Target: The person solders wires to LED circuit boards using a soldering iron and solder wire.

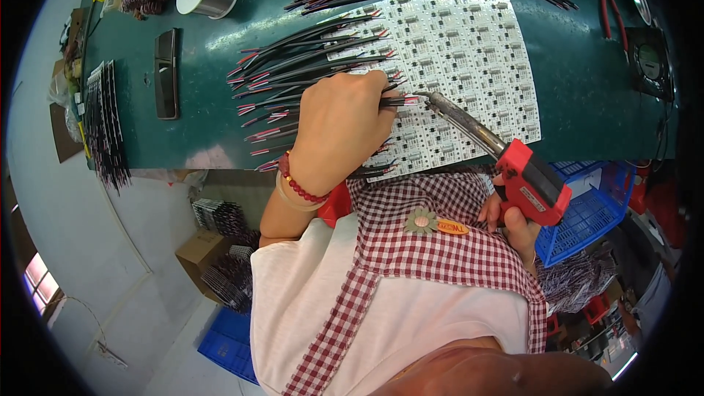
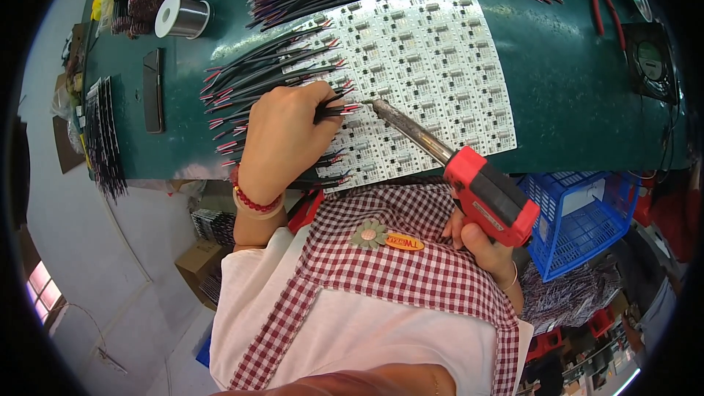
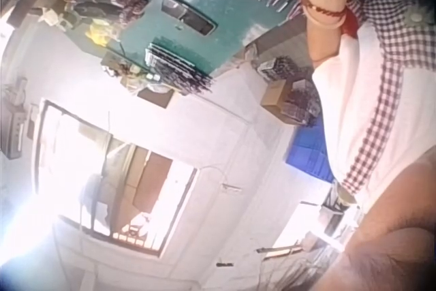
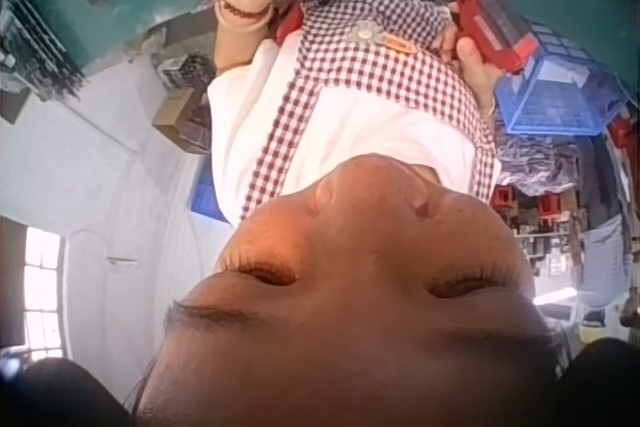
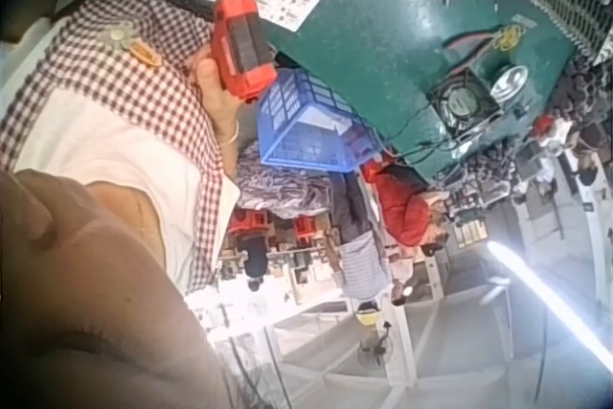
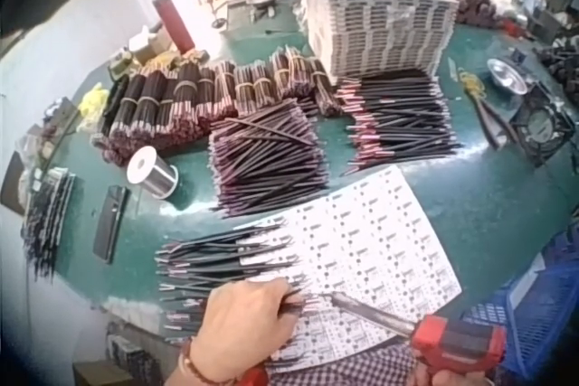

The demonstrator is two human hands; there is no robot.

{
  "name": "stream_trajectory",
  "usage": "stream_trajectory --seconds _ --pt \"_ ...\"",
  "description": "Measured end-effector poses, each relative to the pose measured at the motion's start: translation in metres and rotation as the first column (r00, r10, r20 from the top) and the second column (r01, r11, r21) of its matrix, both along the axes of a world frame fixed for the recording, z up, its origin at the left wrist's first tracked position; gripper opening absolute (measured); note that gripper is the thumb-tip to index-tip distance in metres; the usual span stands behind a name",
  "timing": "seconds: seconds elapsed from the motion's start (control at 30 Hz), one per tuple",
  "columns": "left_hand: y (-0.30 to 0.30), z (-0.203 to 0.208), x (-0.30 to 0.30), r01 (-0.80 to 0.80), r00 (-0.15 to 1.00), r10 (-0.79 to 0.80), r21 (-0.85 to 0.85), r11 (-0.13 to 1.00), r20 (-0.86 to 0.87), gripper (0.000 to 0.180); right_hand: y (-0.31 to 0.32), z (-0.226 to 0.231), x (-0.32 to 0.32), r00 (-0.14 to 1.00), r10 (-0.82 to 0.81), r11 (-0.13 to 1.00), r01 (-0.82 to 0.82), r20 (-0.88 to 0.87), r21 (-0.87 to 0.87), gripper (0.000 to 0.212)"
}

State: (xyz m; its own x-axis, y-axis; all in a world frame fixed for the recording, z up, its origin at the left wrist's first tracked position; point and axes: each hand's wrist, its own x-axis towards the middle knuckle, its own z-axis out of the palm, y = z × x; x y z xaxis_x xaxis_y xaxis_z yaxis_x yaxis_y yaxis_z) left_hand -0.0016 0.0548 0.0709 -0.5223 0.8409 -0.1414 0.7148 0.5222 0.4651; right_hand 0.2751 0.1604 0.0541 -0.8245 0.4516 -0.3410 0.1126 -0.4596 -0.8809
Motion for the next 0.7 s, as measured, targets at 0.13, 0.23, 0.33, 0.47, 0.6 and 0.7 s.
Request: stream_trajectory --seconds 0.13,0.23,0.33,0.47,0.6,0.7 --pt "0.0006 -0.0003 -0.0007 0.051 0.999 -0.051 0.005 0.999 -0.006 0.012 -0.0043 0.0015 -0.0024 0.993 -0.066 0.998 0.065 0.097 0.009 0.058" --pt "0.0005 -0.0005 -0.0009 0.057 0.998 -0.057 0.005 0.998 -0.023 0.012 -0.0048 0.0 -0.0003 0.994 -0.051 0.999 0.052 0.096 -0.004 0.054" --pt "0.0013 0.0001 0.0008 0.044 0.999 -0.044 -0.001 0.999 -0.029 0.013 -0.0052 0.0008 -0.0013 0.993 -0.061 0.998 0.062 0.104 -0.004 0.052" --pt "0.0019 0.0001 0.0016 0.03 0.999 -0.03 -0.011 1.0 -0.027 0.016 -0.0067 0.0039 -0.0041 0.991 -0.079 0.997 0.082 0.112 -0.017 0.05" --pt "0.0017 -0.0009 0.001 0.043 0.998 -0.043 0.004 0.999 -0.044 0.016 -0.004 -0.0002 0.0024 0.996 -0.043 0.999 0.044 0.075 -0.012 0.048" --pt "0.0019 -0.0012 0.0011 0.044 0.998 -0.044 -0.004 0.999 -0.043 0.015 -0.0064 -0.0013 0.0028 0.998 -0.059 0.998 0.058 0.039 0.004 0.051"
